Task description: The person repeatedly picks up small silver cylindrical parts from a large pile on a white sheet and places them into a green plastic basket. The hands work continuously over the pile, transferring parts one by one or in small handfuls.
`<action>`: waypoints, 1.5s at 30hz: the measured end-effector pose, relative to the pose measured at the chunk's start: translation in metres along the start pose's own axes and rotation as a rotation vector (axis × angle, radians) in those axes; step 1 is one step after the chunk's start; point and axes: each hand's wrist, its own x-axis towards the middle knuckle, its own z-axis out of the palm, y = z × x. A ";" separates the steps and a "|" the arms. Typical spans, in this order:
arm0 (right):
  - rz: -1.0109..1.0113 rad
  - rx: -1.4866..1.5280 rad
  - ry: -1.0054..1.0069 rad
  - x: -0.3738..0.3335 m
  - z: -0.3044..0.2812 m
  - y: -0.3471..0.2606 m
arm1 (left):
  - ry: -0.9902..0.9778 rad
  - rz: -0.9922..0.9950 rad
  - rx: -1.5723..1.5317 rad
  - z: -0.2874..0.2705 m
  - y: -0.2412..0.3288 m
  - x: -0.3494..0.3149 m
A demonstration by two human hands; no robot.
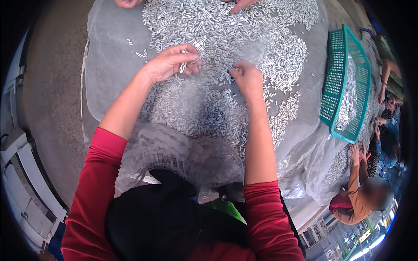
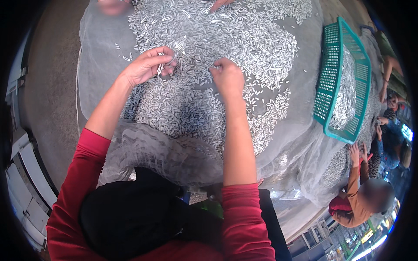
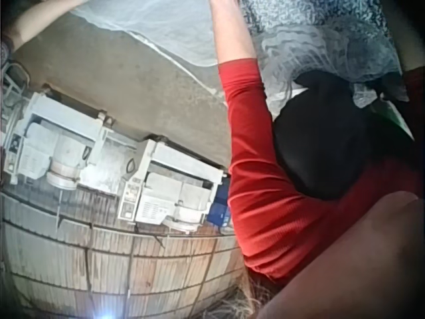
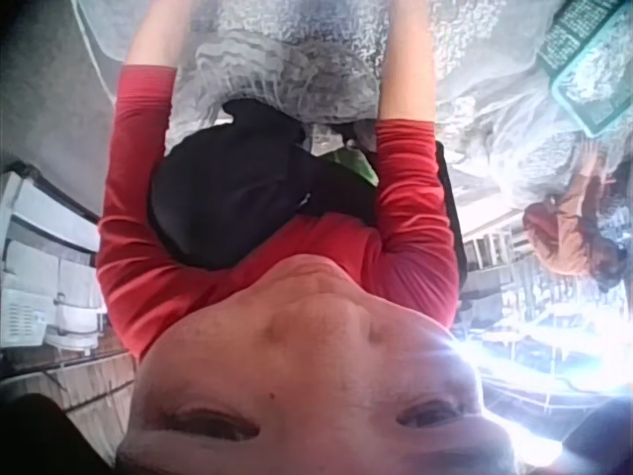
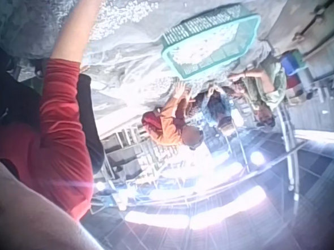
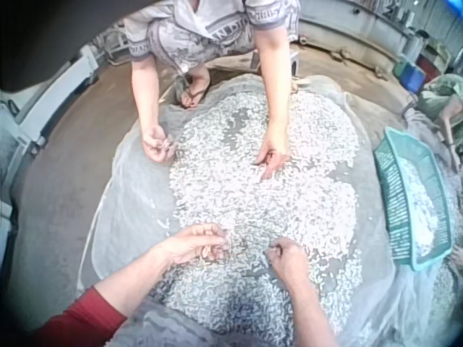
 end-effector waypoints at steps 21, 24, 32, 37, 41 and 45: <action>0.075 -0.321 0.068 -0.009 0.010 -0.012 | 0.293 -0.024 0.040 -0.014 0.008 -0.019; 0.001 -0.259 0.084 -0.009 0.010 -0.006 | 0.239 0.002 0.050 -0.014 0.008 -0.018; 0.239 1.743 -0.530 -0.023 -0.021 0.007 | 0.568 0.105 1.027 0.011 -0.020 0.011; 0.294 1.094 -0.364 0.002 -0.009 -0.025 | 0.684 0.336 1.330 0.027 -0.042 0.022; 0.026 0.207 -0.169 0.033 0.022 -0.053 | 0.464 0.204 0.853 0.010 -0.032 0.011; -0.221 -0.285 -0.051 0.041 0.050 -0.066 | 0.190 0.049 -0.088 -0.014 -0.014 -0.013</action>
